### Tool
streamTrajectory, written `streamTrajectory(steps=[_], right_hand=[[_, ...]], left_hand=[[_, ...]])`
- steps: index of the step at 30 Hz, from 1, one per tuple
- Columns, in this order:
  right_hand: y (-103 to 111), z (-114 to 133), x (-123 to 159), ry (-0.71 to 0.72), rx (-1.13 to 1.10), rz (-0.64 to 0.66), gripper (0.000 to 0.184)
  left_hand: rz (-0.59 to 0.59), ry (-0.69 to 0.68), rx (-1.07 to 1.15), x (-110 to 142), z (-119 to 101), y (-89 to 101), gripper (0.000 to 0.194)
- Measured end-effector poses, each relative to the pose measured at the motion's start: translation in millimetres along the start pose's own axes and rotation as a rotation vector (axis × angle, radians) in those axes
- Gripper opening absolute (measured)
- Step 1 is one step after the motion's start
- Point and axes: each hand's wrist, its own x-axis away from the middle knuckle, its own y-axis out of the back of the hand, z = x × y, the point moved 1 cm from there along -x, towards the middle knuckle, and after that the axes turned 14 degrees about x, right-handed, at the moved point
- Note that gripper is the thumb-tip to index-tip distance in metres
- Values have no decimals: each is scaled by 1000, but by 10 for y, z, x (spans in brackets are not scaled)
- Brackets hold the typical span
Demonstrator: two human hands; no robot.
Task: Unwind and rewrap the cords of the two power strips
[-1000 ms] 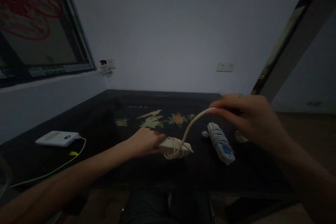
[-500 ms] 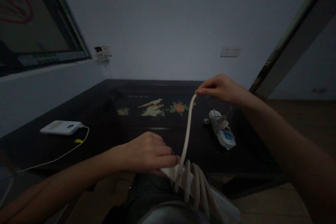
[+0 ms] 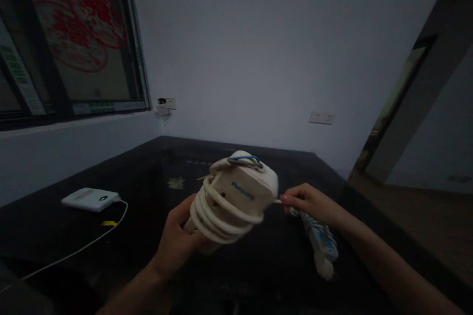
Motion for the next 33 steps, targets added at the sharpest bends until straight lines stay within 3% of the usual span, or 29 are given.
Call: streamTrajectory(steps=[2,6,12,21,27,33], right_hand=[[7,-19,75,-5,22,104,51],[34,-23,212,-57,34,76,51],[-157,89,370,-69,79,145,41],[-389,234,499,-60,-83,283,24],[-498,146,660,-267,-366,479,37],[-432,93,861,-283,-654,441,31]], left_hand=[[-40,105,141,-52,69,-14,50],[-51,285,347,-172,152,-95,57],[-159,374,485,-291,252,-167,53],[-206,337,501,-387,404,-73,46],[-287,219,414,-462,473,92,56],[-365,119,338,-527,480,251,55]])
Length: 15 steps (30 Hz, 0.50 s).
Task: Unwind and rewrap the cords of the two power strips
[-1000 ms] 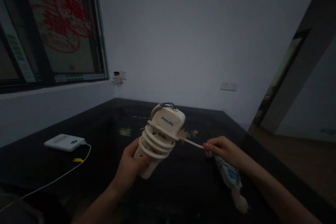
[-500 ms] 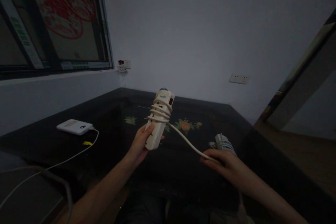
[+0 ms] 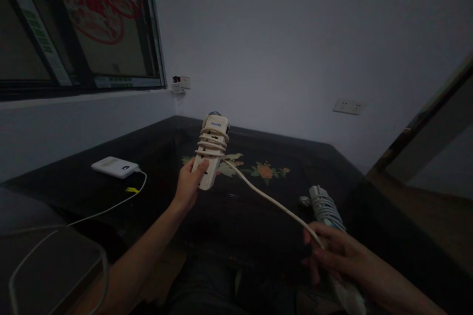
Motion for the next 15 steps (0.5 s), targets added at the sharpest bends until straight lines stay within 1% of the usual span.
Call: streamTrajectory(steps=[2,3,5,6,8,10,13,15], right_hand=[[9,-4,39,-26,-2,-57,35],[10,4,51,-41,35,-84,40],[7,53,66,-59,188,-123,46],[2,96,71,-51,295,-136,45],[-9,210,77,21,523,-166,38],[-18,327,77,124,746,-205,34],[-26,438,51,248,1108,-219,41],[-43,481,17,332,1380,-218,46]], left_hand=[[-3,-25,-30,-31,-3,35,54],[-5,-40,-48,-47,0,53,53],[-5,-67,-94,-85,11,92,52],[-5,-78,-124,-106,18,112,52],[3,-88,-200,-146,27,150,53],[20,-102,-314,-177,27,180,52],[67,-163,-589,-186,13,188,47],[140,-210,-799,-167,10,158,43]])
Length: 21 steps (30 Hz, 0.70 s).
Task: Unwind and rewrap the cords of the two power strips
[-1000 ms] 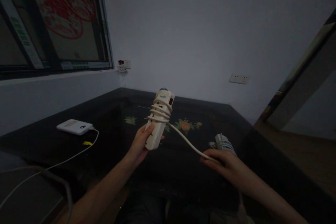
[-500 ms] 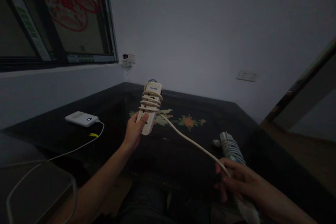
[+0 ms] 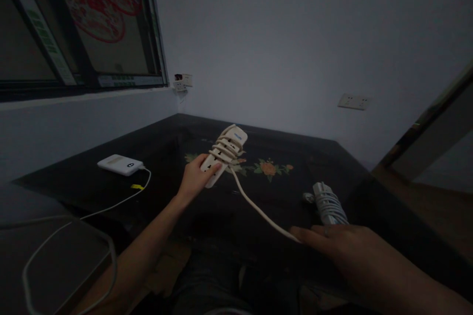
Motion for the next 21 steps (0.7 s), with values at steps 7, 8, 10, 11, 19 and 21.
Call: streamTrajectory(steps=[7,8,10,11,19,21], right_hand=[[328,278,-252,253,511,-238,14],[423,317,-294,248,568,-285,8],[622,371,-373,268,685,-358,8],[716,386,-406,287,736,-393,10],[1103,336,-621,376,688,-158,13],[1132,276,-668,353,589,-40,8]], left_hand=[[353,-62,-624,106,-54,-271,41],[384,-71,-689,127,-57,-315,42],[433,-99,-772,168,-73,-387,42],[454,-114,-794,186,-87,-415,42],[586,-208,-846,268,-297,-513,40],[616,-229,-837,287,-334,-536,40]])
